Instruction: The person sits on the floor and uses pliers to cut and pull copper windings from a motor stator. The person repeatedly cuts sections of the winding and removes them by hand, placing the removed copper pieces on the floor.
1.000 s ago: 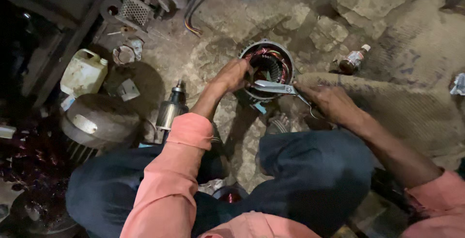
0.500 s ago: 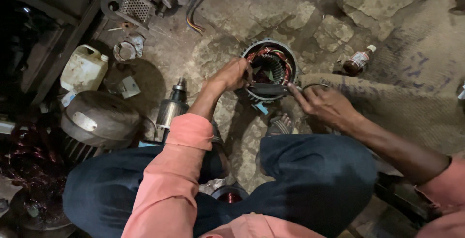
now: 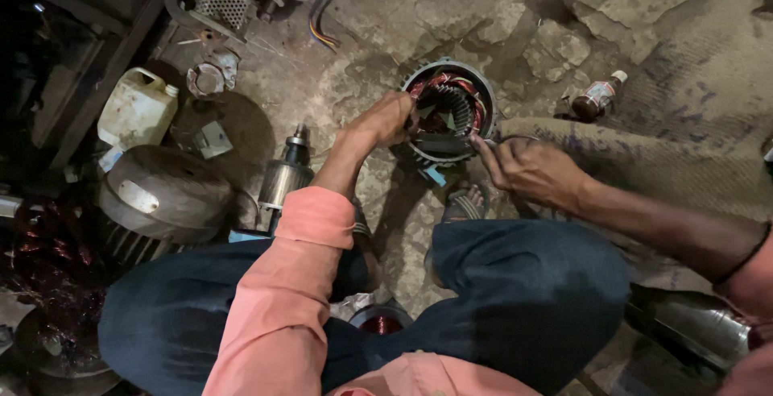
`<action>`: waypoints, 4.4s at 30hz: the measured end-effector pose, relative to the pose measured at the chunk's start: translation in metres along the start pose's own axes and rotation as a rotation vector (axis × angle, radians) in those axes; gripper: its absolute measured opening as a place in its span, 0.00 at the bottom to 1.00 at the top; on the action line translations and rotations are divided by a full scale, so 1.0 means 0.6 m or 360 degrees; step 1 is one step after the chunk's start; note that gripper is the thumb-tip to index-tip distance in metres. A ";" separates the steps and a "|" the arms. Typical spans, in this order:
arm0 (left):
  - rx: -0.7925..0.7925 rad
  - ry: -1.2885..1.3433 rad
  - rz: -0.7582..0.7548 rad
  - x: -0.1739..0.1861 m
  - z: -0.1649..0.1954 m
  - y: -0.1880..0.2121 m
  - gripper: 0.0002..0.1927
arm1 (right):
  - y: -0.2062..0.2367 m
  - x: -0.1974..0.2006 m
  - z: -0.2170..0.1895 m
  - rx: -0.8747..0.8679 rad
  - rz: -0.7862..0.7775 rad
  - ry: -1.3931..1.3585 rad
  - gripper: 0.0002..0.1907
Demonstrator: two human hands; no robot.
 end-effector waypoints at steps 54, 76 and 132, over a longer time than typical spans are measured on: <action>0.0010 -0.0017 0.0354 -0.008 -0.003 0.010 0.24 | -0.128 0.100 -0.008 -0.0047 -0.0097 -0.0101 0.34; 0.0498 -0.0288 0.0453 0.069 -0.093 0.027 0.15 | 0.046 -0.019 0.074 -0.1323 0.0786 -0.1443 0.34; -0.0479 -0.0175 0.1128 -0.126 0.114 0.038 0.12 | -0.089 -0.117 -0.056 -0.2497 0.1209 -0.2577 0.38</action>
Point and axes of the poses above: each hand's wrist, its own y-axis away from the middle knuckle, its own x-axis out of the back of the hand, z = x × y, the point moved 3 cm from there along -y, towards the middle knuckle, and after that the axes turned 5 degrees about x, right-handed, at the moved point
